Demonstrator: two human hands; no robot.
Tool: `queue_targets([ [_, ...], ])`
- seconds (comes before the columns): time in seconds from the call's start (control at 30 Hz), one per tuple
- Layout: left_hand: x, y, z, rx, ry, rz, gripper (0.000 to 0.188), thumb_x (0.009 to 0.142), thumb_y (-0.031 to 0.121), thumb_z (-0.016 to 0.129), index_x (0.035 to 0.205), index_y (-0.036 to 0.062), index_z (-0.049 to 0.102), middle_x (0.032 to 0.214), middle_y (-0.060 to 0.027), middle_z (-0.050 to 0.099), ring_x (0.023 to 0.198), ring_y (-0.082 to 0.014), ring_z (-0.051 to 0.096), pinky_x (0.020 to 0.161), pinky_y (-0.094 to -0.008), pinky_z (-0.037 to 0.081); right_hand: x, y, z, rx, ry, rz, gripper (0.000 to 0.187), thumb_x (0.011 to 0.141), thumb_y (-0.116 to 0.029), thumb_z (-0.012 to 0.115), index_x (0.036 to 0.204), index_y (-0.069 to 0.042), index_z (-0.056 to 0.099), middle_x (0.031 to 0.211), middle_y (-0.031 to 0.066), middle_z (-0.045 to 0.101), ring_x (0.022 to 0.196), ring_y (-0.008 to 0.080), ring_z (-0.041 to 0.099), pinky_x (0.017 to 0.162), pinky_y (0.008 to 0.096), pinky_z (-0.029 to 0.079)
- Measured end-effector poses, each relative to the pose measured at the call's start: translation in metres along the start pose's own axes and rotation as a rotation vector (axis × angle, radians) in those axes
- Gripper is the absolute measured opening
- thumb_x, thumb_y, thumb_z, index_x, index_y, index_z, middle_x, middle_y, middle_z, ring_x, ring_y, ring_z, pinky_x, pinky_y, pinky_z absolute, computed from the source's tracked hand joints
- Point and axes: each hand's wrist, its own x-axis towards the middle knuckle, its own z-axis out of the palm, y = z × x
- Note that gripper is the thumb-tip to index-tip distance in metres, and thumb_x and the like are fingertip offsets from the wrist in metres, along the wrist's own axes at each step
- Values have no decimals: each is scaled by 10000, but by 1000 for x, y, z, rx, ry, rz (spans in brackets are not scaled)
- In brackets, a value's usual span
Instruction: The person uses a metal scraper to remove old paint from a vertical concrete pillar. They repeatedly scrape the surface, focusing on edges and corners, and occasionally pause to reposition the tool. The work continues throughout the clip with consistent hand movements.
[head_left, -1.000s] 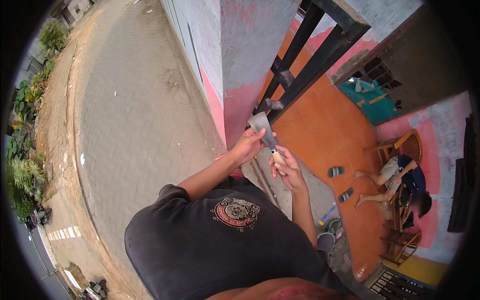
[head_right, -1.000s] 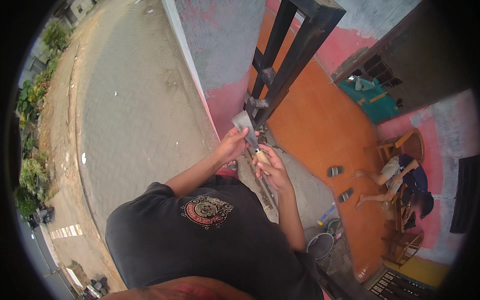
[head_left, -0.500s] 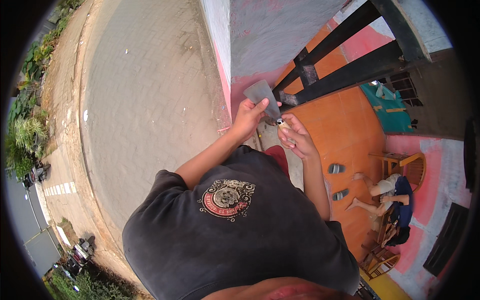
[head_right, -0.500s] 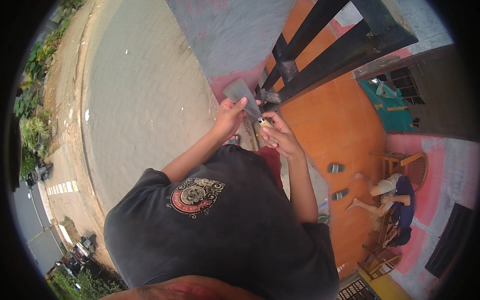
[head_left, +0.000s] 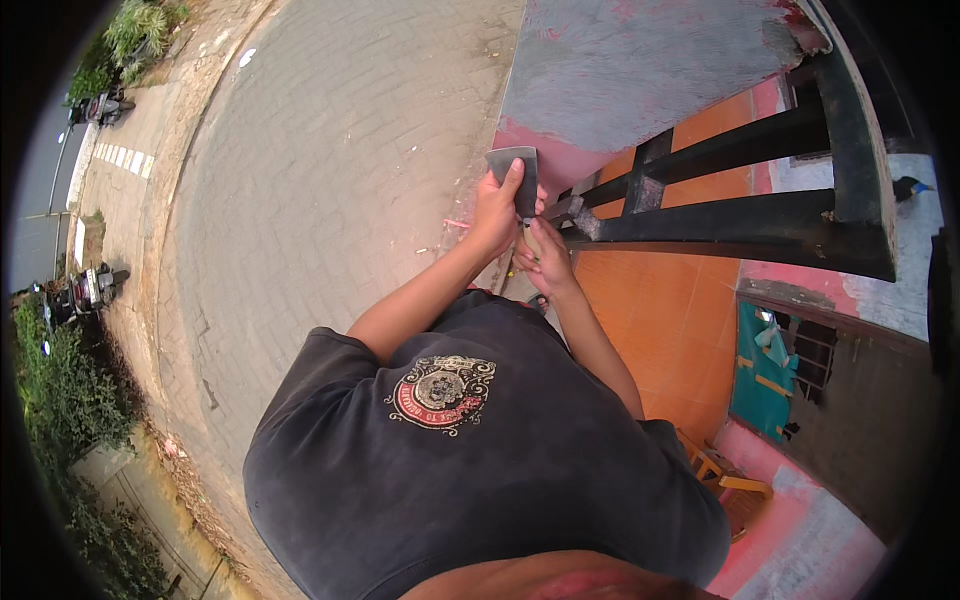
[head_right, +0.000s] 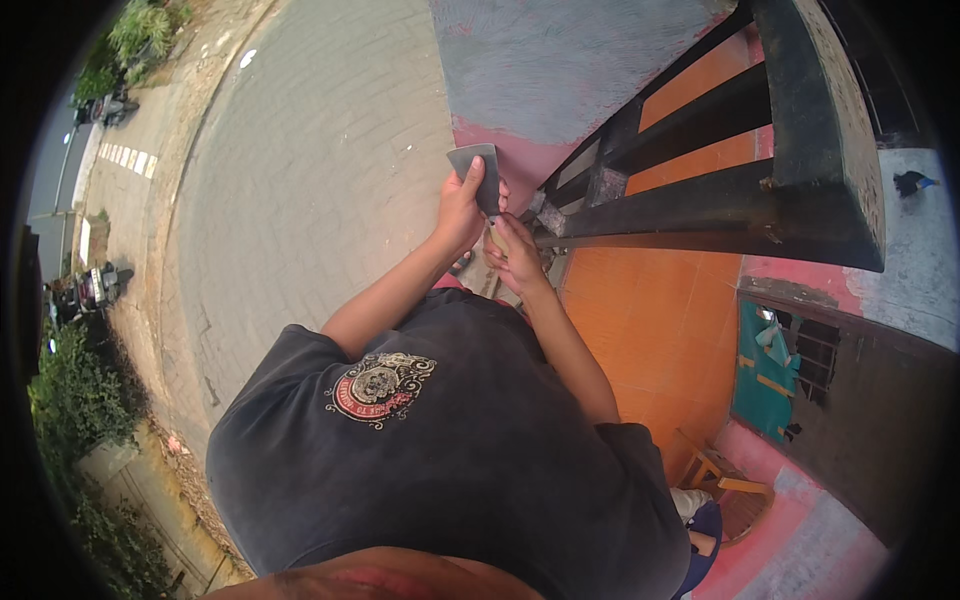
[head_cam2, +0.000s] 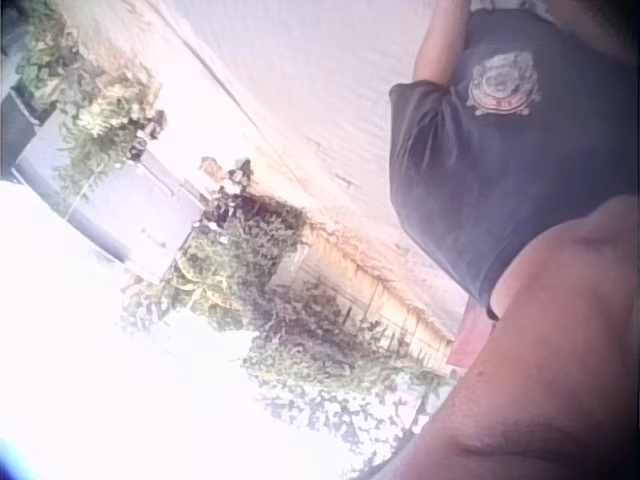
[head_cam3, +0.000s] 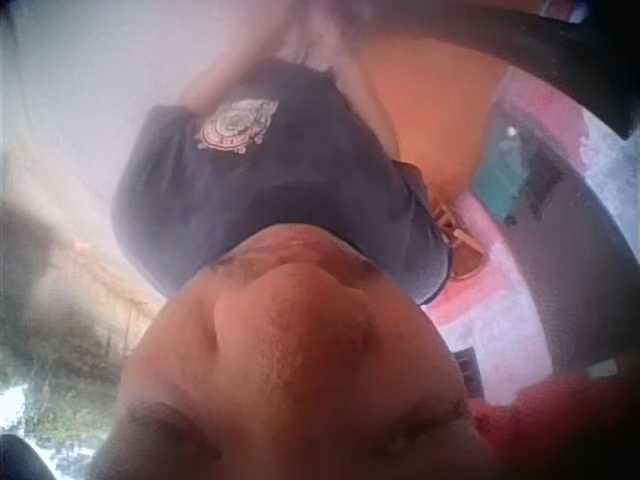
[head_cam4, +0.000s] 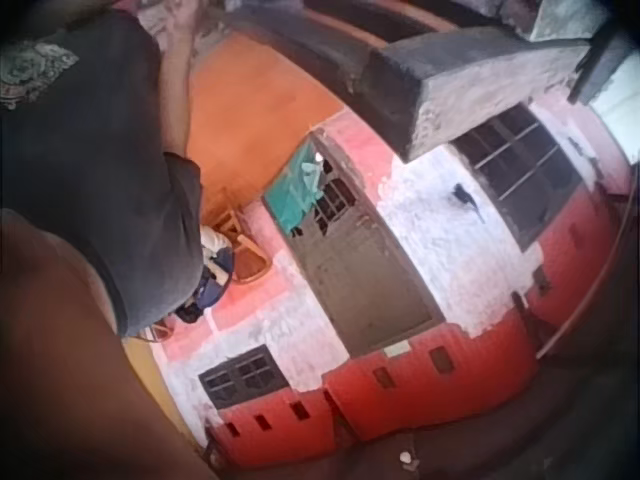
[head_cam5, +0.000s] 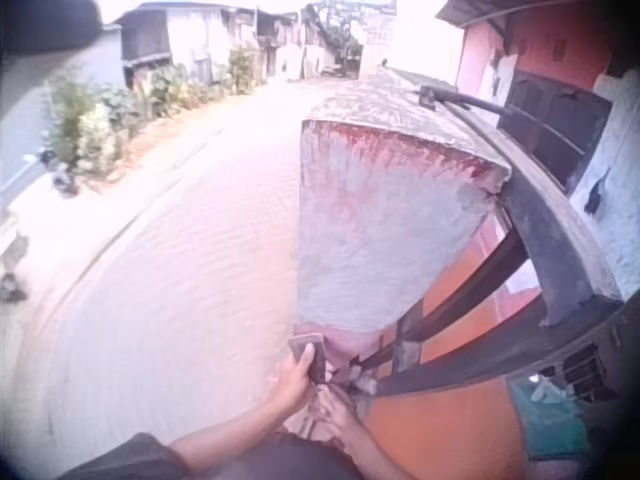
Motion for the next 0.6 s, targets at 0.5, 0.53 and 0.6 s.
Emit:
queue_targets([
  [0.5,3,4,5,197,130,255,364,1004,356,662,1041,-2,607,762,-153,709,607,-190,682,550,-297,555,32,24,-17,148,-158,61,326,1035,-436,527,1026,-112,564,635,-8,451,437,66,329,457,208,257],
  [0.53,4,8,2,223,100,247,365,1004,353,663,1039,-6,609,767,-157,711,613,-192,686,553,-298,557,36,29,-14,156,-161,80,339,1033,-453,522,1021,-117,560,617,-10,442,420,69,312,458,209,252],
  [0.6,6,16,-3,232,47,216,371,1002,354,666,1034,-11,612,773,-164,714,623,-198,693,558,-301,562,41,36,-7,166,-95,21,338,1037,-451,509,1033,-116,557,608,-10,438,414,74,307,458,210,256],
])
